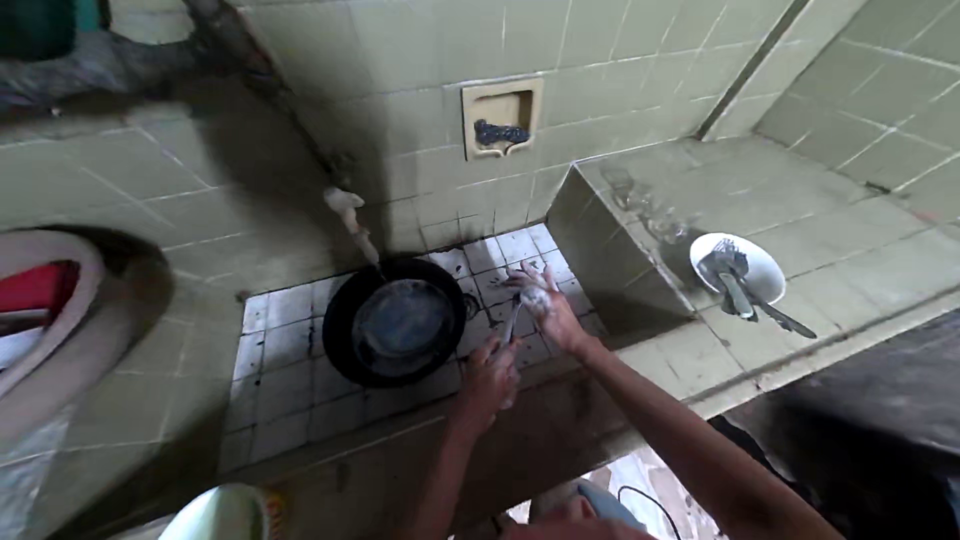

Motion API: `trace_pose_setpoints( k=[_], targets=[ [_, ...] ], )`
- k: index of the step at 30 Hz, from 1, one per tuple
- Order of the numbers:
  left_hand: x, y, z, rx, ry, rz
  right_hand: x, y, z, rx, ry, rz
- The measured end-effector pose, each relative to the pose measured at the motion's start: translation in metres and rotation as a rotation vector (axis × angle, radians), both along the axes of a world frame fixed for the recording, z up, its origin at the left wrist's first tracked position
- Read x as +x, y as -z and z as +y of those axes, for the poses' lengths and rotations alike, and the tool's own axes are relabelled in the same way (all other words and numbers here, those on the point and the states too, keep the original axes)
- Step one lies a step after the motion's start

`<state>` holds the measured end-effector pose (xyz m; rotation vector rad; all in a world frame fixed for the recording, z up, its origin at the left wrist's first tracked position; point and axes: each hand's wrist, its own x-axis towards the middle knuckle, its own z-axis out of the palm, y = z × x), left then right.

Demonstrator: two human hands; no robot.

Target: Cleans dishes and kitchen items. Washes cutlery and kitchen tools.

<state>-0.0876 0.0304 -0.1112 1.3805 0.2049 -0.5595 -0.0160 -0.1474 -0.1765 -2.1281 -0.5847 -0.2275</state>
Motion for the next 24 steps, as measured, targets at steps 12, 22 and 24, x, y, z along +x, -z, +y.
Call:
trace_pose_setpoints(
  k=[12, 22, 24],
  targets=[
    [-0.006, 0.02, 0.017, -0.039, -0.082, 0.008, -0.029, -0.026, 0.03, 0.668, 0.554, 0.808],
    [0.001, 0.011, -0.002, 0.156, 0.035, 0.024, 0.031, -0.077, 0.005, 1.393, 0.534, 0.665],
    [-0.005, 0.02, 0.001, 0.079, -0.064, 0.04, 0.027, -0.069, -0.007, 1.305, 0.512, 0.544]
  ],
)
